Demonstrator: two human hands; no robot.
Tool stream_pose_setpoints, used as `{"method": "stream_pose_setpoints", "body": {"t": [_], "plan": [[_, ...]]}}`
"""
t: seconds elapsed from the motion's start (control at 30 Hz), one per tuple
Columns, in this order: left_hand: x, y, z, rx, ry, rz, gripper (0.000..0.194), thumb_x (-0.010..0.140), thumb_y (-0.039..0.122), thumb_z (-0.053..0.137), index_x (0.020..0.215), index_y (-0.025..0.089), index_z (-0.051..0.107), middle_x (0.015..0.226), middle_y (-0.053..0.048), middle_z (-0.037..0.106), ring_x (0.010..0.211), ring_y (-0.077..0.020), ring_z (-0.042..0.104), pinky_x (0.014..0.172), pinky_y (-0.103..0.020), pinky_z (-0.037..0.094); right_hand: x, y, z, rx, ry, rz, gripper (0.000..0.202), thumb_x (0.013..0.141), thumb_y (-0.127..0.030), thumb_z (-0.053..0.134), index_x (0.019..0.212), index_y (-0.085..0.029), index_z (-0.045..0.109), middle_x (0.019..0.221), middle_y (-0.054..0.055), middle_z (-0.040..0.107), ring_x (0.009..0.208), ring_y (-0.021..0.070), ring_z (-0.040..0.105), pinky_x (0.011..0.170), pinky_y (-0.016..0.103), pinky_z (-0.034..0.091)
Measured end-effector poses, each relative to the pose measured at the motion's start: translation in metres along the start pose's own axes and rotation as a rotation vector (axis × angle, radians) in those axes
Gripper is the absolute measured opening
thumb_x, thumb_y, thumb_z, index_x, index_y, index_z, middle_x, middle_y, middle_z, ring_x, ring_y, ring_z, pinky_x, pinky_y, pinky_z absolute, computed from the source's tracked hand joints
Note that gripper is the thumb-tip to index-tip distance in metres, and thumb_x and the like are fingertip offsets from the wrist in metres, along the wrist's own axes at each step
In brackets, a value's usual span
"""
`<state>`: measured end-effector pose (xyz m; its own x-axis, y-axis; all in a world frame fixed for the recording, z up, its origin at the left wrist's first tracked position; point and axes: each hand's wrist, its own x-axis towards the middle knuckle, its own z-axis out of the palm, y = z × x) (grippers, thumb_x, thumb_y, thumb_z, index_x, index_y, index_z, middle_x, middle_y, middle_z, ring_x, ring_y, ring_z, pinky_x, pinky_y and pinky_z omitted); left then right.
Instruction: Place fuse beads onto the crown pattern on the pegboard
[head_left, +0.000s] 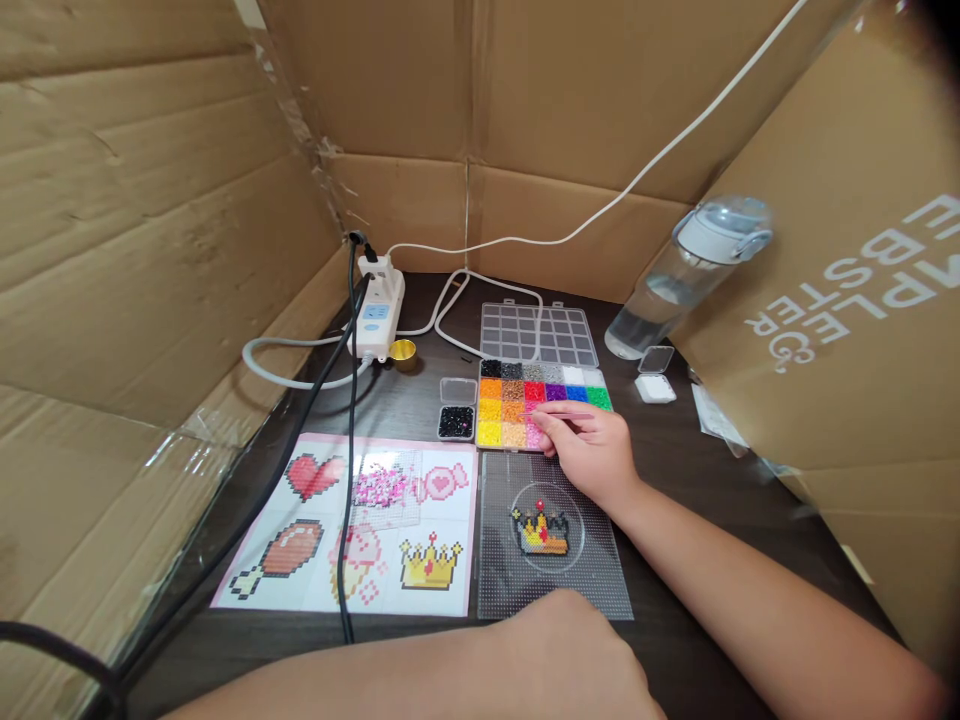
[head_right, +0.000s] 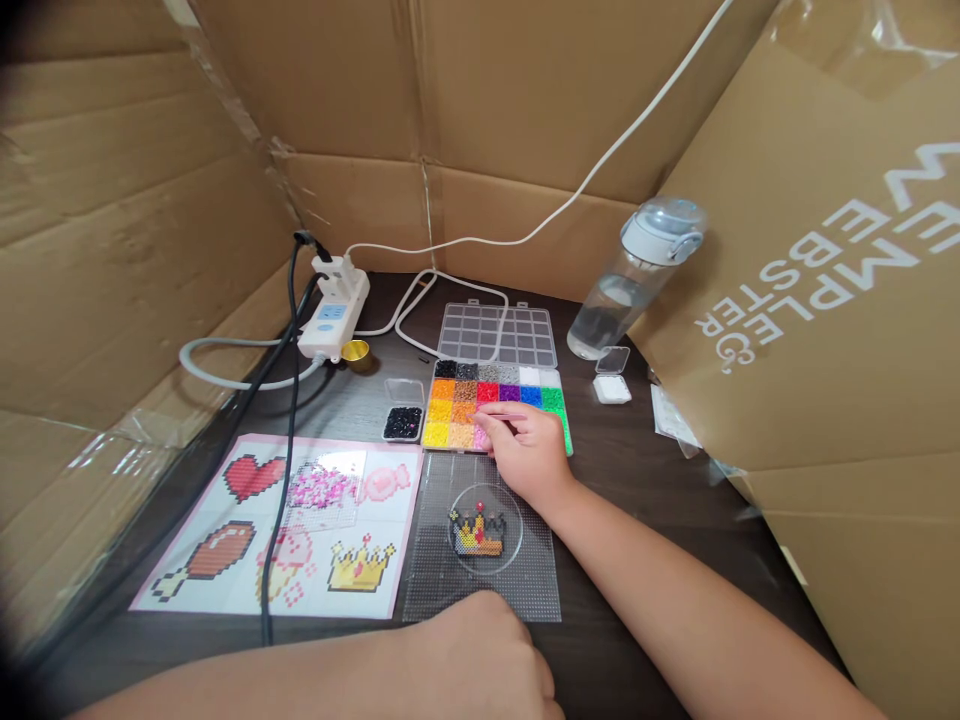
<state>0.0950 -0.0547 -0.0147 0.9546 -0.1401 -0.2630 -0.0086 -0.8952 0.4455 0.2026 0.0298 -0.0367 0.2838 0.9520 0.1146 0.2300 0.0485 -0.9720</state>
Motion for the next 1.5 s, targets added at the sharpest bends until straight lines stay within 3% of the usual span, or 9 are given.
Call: {"method": "stream_pose_setpoints", "body": {"t": [0.17, 0.73, 0.87, 1.1, 1.33, 1.5], "plan": [[-0.002, -0.001, 0.005, -0.021, 0.111, 0.010, 0.009, 0.080, 0.031, 0.064, 0.074, 0.024, 0.064, 0.060, 0.004, 0.060, 0.046, -0.0138, 0.051, 0.030, -0.026, 0.022, 0.000, 0.004, 0.000, 0.005, -0.009, -0.014, 0.023, 0.073, -0.036, 0.072, 0.079, -0.014, 0.073, 0.056, 0.003, 0.068, 0.044, 0.0130, 0.061, 0.044, 0.026, 0.054], [-0.002, 0.000, 0.002, -0.001, 0.024, -0.006, 0.009, 0.085, 0.030, 0.057, 0.081, 0.024, 0.062, 0.068, 0.004, 0.061, 0.054, -0.0152, 0.055, 0.033, -0.027, 0.027, 0.001, 0.001, -0.001, 0.019, 0.014, -0.013, 0.023, 0.072, -0.035, 0.072, 0.078, -0.013, 0.073, 0.055, 0.003, 0.067, 0.042, 0.0121, 0.059, 0.043, 0.025, 0.054], [0.003, -0.005, 0.009, -0.032, 0.033, 0.003, 0.007, 0.081, 0.029, 0.061, 0.077, 0.023, 0.063, 0.064, 0.004, 0.061, 0.046, -0.0124, 0.050, 0.030, -0.025, 0.022, 0.001, 0.000, 0.000, 0.017, 0.002, -0.014, 0.021, 0.072, -0.034, 0.072, 0.077, -0.014, 0.073, 0.052, 0.002, 0.065, 0.042, 0.0122, 0.059, 0.043, 0.025, 0.054], [0.008, -0.011, 0.026, -0.053, 0.152, 0.032, 0.008, 0.077, 0.028, 0.065, 0.072, 0.023, 0.061, 0.051, 0.005, 0.054, 0.035, -0.0113, 0.038, 0.027, -0.023, 0.015, 0.001, -0.001, 0.000, 0.019, -0.015, -0.025, 0.020, 0.072, -0.035, 0.071, 0.074, -0.015, 0.073, 0.052, 0.001, 0.065, 0.041, 0.0123, 0.059, 0.042, 0.025, 0.054], [0.007, -0.006, 0.008, -0.053, -0.053, -0.008, 0.009, 0.081, 0.028, 0.057, 0.075, 0.024, 0.062, 0.065, 0.004, 0.061, 0.045, -0.0134, 0.048, 0.029, -0.025, 0.023, 0.002, 0.003, 0.001, 0.005, -0.016, 0.001, 0.022, 0.071, -0.036, 0.072, 0.077, -0.015, 0.074, 0.054, 0.002, 0.067, 0.043, 0.0127, 0.060, 0.043, 0.025, 0.055], [0.006, -0.007, 0.008, -0.027, -0.021, 0.004, 0.009, 0.082, 0.029, 0.057, 0.075, 0.024, 0.060, 0.066, 0.004, 0.061, 0.048, -0.0135, 0.051, 0.030, -0.026, 0.024, 0.002, 0.002, 0.002, 0.015, -0.017, 0.009, 0.023, 0.071, -0.037, 0.072, 0.077, -0.015, 0.074, 0.054, 0.002, 0.067, 0.043, 0.0126, 0.060, 0.043, 0.025, 0.055]]}}
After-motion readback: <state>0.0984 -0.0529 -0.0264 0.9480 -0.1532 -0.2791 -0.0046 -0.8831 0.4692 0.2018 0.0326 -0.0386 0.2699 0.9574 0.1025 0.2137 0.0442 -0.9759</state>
